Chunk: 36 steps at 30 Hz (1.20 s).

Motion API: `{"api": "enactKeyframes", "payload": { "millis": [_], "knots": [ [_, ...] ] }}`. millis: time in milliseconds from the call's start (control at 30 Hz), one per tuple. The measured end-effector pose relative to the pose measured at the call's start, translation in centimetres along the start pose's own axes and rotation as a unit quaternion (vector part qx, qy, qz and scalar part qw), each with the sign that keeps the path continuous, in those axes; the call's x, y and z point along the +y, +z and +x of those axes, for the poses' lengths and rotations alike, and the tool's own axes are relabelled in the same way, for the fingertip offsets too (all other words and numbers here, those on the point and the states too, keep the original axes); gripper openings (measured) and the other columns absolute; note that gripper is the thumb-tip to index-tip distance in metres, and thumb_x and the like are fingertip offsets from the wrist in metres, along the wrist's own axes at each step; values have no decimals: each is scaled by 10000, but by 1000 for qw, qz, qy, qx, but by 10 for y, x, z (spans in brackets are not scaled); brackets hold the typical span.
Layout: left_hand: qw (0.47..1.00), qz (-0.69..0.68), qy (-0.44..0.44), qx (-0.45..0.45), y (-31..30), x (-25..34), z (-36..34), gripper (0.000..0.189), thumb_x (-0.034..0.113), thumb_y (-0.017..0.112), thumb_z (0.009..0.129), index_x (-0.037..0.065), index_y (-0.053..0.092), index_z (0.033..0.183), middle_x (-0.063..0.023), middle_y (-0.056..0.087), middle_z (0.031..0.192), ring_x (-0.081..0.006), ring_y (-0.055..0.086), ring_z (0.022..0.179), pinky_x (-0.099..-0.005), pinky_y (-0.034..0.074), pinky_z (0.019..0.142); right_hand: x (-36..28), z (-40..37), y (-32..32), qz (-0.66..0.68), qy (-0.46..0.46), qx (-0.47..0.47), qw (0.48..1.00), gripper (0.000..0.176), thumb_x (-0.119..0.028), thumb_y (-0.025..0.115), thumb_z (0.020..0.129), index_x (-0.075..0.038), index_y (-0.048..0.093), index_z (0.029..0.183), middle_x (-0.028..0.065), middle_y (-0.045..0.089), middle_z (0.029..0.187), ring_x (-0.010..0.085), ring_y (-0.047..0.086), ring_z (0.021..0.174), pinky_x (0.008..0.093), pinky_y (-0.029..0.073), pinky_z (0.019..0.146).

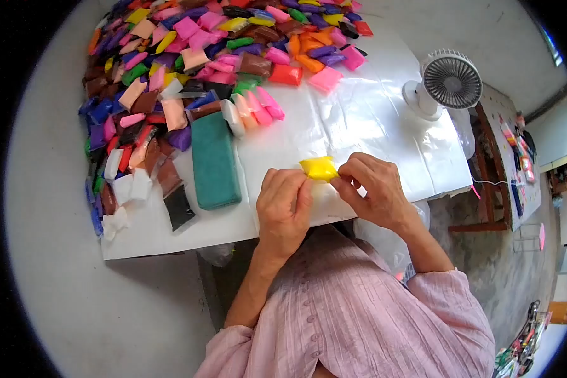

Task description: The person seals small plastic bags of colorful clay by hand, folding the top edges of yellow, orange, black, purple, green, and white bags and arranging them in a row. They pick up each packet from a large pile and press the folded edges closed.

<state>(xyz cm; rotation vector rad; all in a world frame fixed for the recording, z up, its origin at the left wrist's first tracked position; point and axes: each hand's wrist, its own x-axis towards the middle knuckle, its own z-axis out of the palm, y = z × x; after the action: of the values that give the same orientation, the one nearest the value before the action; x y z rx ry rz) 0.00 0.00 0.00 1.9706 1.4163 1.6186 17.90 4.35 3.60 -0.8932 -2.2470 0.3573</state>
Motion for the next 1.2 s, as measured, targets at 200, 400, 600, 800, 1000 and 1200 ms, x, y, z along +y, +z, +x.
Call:
{"api": "enactKeyframes", "payload": {
  "millis": [200, 400, 600, 800, 1000, 1200],
  "knots": [
    [999, -14, -17, -29, -4, 0, 0, 72, -14, 633, 813, -21, 592, 872, -99, 593, 806, -240, 539, 745, -334, 458, 673, 5, 1, 3, -8, -23, -16, 1000, 178, -113, 669, 789, -50, 513, 729, 76, 521, 654, 251, 528, 562, 370, 410, 493],
    [998, 38, 38, -36, -4, 1, 4, 79, -40, 633, 777, -9, 577, 825, -109, 567, 775, -267, 519, 714, -360, 443, 637, 13, -1, 10, -48, -72, 15, 996, 227, -104, 682, 768, -63, 474, 684, 71, 492, 632, 242, 507, 543, 362, 403, 480],
    [985, 121, 125, -7, 0, 5, 3, 100, -51, 631, 754, -16, 568, 824, -124, 573, 807, -303, 519, 726, -383, 450, 649, 11, -5, 16, -146, -124, 103, 976, 243, -81, 686, 755, -70, 458, 671, 61, 481, 629, 225, 510, 535, 340, 404, 471],
    [971, 168, 171, 16, 3, 2, 2, 150, -48, 647, 756, -50, 589, 894, -172, 607, 935, -314, 553, 798, -391, 473, 697, 11, -10, 20, 25, 12, 69, 997, 110, -80, 671, 819, -17, 581, 828, 88, 576, 686, 214, 551, 543, 323, 435, 489],
    [927, 268, 263, 0, -5, 1, 0, 198, -32, 646, 767, -82, 612, 955, -203, 619, 1038, -290, 578, 853, -379, 500, 743, -13, 16, -1, 199, 216, -10, 956, 378, -235, 693, 863, 71, 604, 1067, 136, 677, 777, 145, 598, 571, 267, 468, 535],
    [909, 298, 291, -4, -8, -2, 5, 194, -10, 618, 784, -91, 615, 960, -226, 610, 1036, -281, 578, 869, -365, 515, 772, -2, 34, 4, 256, 256, -69, 930, 533, -300, 748, 814, 107, 586, 1118, 125, 669, 766, 139, 585, 608, 258, 477, 578]
  ]
}}
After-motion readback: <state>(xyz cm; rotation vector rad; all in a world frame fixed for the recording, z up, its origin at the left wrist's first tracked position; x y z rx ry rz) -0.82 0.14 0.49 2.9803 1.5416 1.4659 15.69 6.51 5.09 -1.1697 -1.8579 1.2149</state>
